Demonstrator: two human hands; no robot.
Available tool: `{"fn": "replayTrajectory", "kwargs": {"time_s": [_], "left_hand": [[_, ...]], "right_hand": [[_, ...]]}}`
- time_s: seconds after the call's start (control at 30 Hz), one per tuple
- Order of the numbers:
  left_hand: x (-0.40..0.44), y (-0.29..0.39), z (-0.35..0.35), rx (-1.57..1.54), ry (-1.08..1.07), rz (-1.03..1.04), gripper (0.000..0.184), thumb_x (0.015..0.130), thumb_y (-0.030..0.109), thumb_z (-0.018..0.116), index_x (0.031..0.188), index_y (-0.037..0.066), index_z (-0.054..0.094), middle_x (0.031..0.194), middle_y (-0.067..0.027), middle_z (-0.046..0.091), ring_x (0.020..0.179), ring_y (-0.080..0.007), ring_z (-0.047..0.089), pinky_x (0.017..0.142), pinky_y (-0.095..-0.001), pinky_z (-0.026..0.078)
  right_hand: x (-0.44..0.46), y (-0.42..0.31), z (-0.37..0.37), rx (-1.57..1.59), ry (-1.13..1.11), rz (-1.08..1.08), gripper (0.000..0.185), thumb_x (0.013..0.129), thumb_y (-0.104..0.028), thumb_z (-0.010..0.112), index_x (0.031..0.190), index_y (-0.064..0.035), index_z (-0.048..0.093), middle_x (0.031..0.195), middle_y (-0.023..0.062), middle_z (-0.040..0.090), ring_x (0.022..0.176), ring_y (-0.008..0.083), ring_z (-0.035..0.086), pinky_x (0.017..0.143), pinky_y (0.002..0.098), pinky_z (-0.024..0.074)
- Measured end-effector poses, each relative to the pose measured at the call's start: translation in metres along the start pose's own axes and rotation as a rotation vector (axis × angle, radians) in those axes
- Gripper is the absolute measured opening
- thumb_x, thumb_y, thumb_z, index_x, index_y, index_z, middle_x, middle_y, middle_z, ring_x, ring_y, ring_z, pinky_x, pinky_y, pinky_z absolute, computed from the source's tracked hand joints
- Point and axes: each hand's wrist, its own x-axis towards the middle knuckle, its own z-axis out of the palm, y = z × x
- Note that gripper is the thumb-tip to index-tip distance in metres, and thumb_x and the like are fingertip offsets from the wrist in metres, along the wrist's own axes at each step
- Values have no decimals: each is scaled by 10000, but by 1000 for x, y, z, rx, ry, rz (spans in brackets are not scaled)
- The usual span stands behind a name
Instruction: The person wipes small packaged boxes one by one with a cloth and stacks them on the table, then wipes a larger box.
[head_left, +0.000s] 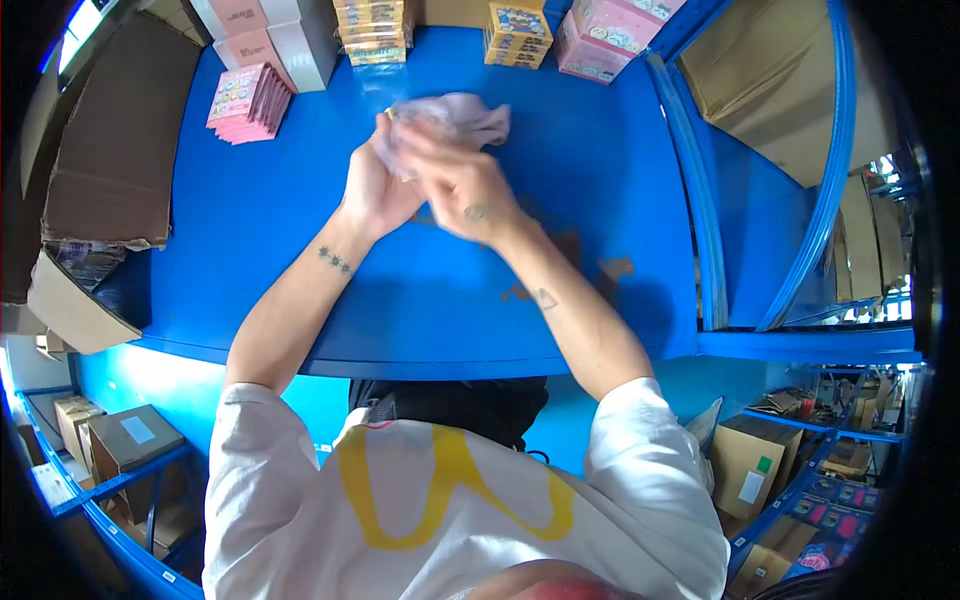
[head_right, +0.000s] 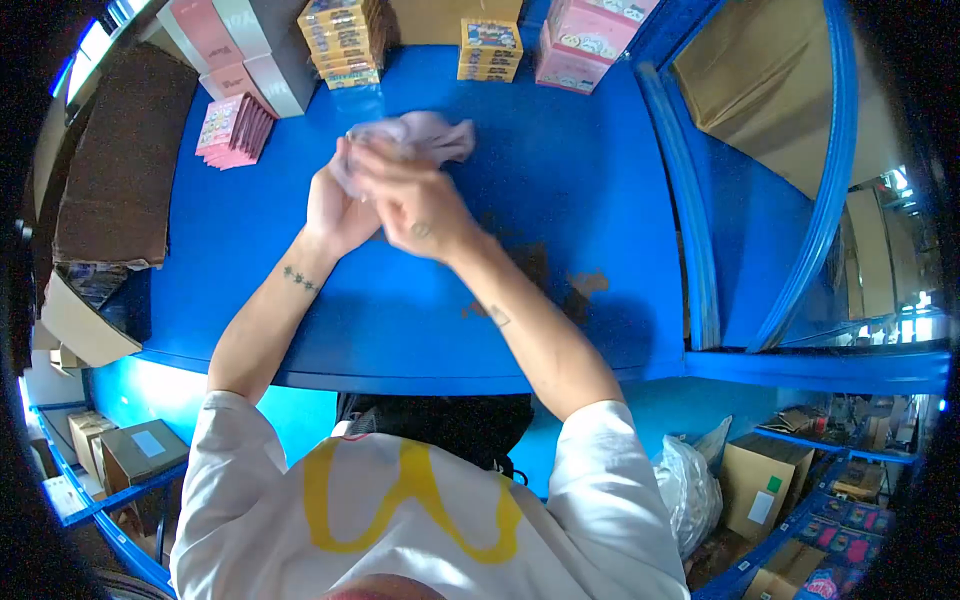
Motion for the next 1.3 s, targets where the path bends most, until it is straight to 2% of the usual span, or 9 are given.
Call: {"fn": "replayTrajectory", "kwargs": {"time_s": [0.1,0.27,0.47,0.63,0.73,0.83,0.9,1.07,1.3], "left_hand": [[11,-1,-4,31,-22,-11,531,1061,438,294,1389,41,421,1302,-190,564,1197,-303,567,1040,-457,451],[9,-21,9,-41,-142,-4,535,1041,414,374,1382,3,407,1315,-222,537,1174,-313,567,1005,-463,464],[5,-12,35,488,147,-78,578,985,365,475,1404,-20,370,1321,-252,505,1132,-344,569,949,-474,484],[4,21,72,966,362,61,693,920,361,552,1433,-50,331,1257,-260,527,1096,-354,577,894,-453,509],[30,52,113,1367,448,283,722,885,457,606,1331,-83,432,1179,-228,565,958,-286,602,841,-361,507],[76,91,145,1921,645,351,784,843,519,642,1283,-108,478,1062,-228,629,976,-278,616,840,-355,508],[116,122,138,2344,823,467,731,800,558,631,1215,-42,604,1070,-223,677,928,-310,690,767,-344,569],[161,141,155,2833,838,12,626,800,561,620,1121,31,709,1112,-181,694,928,-310,704,775,-368,583],[180,149,136,2682,893,-28,653,755,581,655,1067,13,731,1089,-138,705,957,-297,681,858,-377,537]], "right_hand": [[-2,-1,5,50,-153,-117,445,830,65,560,1255,-39,641,1411,120,543,1356,328,450,1086,387,420],[17,-6,-25,-226,148,-195,437,824,68,572,1245,-29,638,1307,123,613,1177,327,599,966,350,504],[5,11,-35,157,193,264,424,813,16,603,1233,-30,637,1195,144,652,1000,299,665,849,324,542],[-2,27,-46,22,131,482,402,813,30,587,1206,-18,652,1141,161,683,993,303,672,834,315,555],[-2,34,-45,56,103,473,385,816,40,597,1192,-9,660,1152,169,681,986,302,677,818,311,566],[-2,38,-41,81,117,423,373,806,46,591,1170,4,662,1132,173,686,957,300,679,796,322,564],[-4,40,-41,84,140,379,363,796,52,585,1149,16,663,1113,178,690,927,298,681,775,332,562],[-4,42,-43,87,96,432,345,846,44,612,1184,-2,665,1149,182,682,947,298,693,745,299,590],[-1,37,-45,100,81,475,348,846,47,610,1186,-3,663,1149,183,681,924,298,701,679,293,596]]}}
